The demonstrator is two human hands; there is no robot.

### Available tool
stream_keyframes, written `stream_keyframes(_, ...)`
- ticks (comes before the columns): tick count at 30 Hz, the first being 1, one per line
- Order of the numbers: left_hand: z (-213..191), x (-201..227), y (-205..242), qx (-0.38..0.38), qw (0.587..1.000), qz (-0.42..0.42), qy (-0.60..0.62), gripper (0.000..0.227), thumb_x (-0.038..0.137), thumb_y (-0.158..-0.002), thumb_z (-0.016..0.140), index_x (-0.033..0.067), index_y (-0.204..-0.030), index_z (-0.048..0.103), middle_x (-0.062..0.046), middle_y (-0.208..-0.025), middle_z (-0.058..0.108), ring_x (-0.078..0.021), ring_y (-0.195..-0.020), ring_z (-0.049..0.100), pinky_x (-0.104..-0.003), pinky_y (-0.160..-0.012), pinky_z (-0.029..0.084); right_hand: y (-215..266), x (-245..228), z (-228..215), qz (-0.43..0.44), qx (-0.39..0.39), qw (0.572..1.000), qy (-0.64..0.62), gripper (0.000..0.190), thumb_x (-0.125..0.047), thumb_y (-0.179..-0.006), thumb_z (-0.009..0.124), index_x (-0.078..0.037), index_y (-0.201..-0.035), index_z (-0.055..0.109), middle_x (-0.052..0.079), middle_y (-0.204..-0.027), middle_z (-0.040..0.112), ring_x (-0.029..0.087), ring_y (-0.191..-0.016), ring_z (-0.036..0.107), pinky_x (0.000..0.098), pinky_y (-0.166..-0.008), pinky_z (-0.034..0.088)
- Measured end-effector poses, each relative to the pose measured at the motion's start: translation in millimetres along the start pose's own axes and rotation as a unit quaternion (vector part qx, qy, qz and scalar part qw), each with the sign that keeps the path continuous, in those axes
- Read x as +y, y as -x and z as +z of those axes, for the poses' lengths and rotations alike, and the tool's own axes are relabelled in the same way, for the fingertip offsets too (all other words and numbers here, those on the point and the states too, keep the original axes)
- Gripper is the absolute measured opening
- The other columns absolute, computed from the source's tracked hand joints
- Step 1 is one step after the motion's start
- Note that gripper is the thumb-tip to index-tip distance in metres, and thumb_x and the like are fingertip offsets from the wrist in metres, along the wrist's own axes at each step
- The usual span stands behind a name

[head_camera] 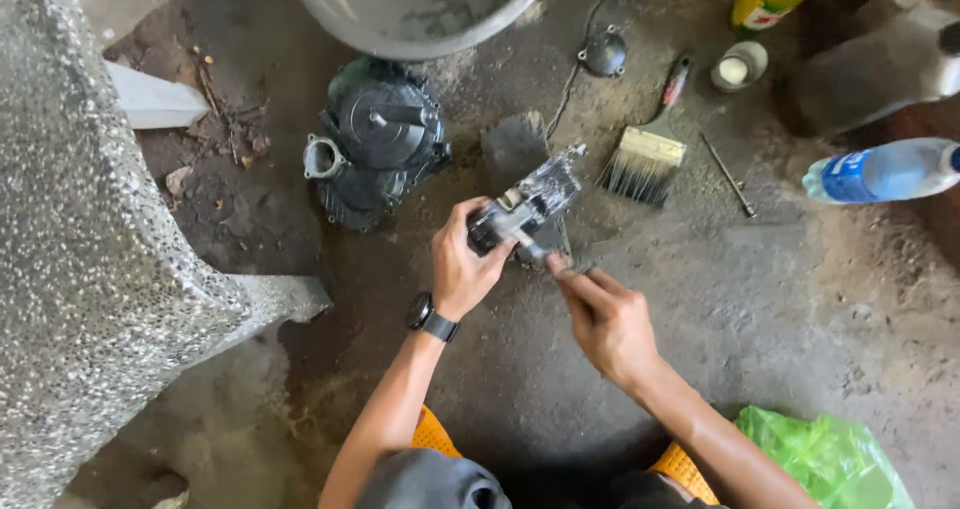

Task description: Cleaning and scraping residue from motorcycle engine casing parts using a brush and a scraper tool.

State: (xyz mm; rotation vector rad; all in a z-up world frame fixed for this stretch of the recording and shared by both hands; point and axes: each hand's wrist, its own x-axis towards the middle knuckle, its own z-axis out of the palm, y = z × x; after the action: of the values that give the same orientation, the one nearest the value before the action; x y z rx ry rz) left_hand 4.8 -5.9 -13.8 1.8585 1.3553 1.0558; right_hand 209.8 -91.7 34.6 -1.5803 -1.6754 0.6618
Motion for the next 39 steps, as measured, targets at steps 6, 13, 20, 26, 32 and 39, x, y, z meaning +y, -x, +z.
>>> stream_keyframes(6, 3, -1, 2, -0.003, 1.000, -0.005, -0.002, 0.055, 0.020, -0.082, 0.087, 0.0014, -0.124, 0.056, -0.017, -0.114, 0.071, -0.0318, -0.103, 0.074, -0.041, -0.088, 0.059, 3, 1, -2, 0.045, -0.019, 0.999, 0.002, 0.029, -0.003, -0.092, 0.070, -0.010, -0.120, 0.076, 0.014, -0.073, 0.065, 0.026, -0.052, 0.059, 0.0397, -0.051, 0.049)
stream_keyframes(13, 13, 8, 11, -0.001, 1.000, 0.025, 0.001, 0.053, 0.016, -0.084, 0.085, 0.0010, -0.123, 0.054, -0.019, -0.121, 0.066, -0.0379, -0.112, 0.068, -0.044, -0.092, 0.056, 1, -24, -6, 0.081, -0.032, 0.996, -0.037, 0.034, -0.004, -0.093, 0.068, -0.009, -0.127, 0.070, 0.013, -0.077, 0.068, 0.024, -0.053, 0.063, 0.0387, -0.053, 0.051)
stream_keyframes(20, 17, 7, 11, -0.012, 0.999, 0.043, 0.003, 0.054, 0.007, -0.079, 0.083, 0.0009, -0.123, 0.053, -0.018, -0.120, 0.064, -0.0395, -0.113, 0.066, -0.046, -0.095, 0.055, 13, -21, 1, 0.086, -0.022, 0.996, -0.018, 0.037, -0.004, -0.092, 0.069, -0.010, -0.129, 0.071, 0.017, -0.076, 0.065, 0.025, -0.055, 0.059, 0.0391, -0.055, 0.050)
stream_keyframes(26, 17, 9, 12, -0.014, 0.998, 0.054, -0.010, 0.058, 0.004, -0.077, 0.081, -0.0004, -0.126, 0.051, -0.020, -0.124, 0.062, -0.0399, -0.114, 0.064, -0.047, -0.097, 0.053, 24, -16, -14, 0.112, -0.042, 0.992, -0.032, 0.039, -0.004, -0.091, 0.068, -0.012, -0.129, 0.071, 0.017, -0.071, 0.061, 0.026, -0.051, 0.055, 0.0390, -0.053, 0.051)
stream_keyframes(32, 20, 15, 15, -0.017, 0.997, 0.072, -0.017, 0.057, 0.003, -0.078, 0.083, 0.0016, -0.126, 0.053, -0.018, -0.125, 0.063, -0.0391, -0.113, 0.064, -0.047, -0.097, 0.052, 13, -3, -31, 0.038, -0.053, 0.994, 0.092, 0.046, -0.005, -0.091, 0.065, -0.014, -0.136, 0.066, 0.016, -0.075, 0.063, 0.034, -0.056, 0.063, 0.0462, -0.054, 0.050)
stream_keyframes(39, 17, 18, 10, -0.027, 0.994, 0.102, -0.028, 0.058, -0.001, -0.073, 0.080, 0.0015, -0.124, 0.053, -0.017, -0.126, 0.063, -0.0386, -0.111, 0.062, -0.047, -0.098, 0.048, 0, 3, -51, -0.013, -0.183, 0.942, 0.282, 0.069, -0.004, -0.080, 0.059, -0.020, -0.146, 0.054, 0.016, -0.087, 0.065, 0.034, -0.052, 0.065, 0.0463, -0.048, 0.054)
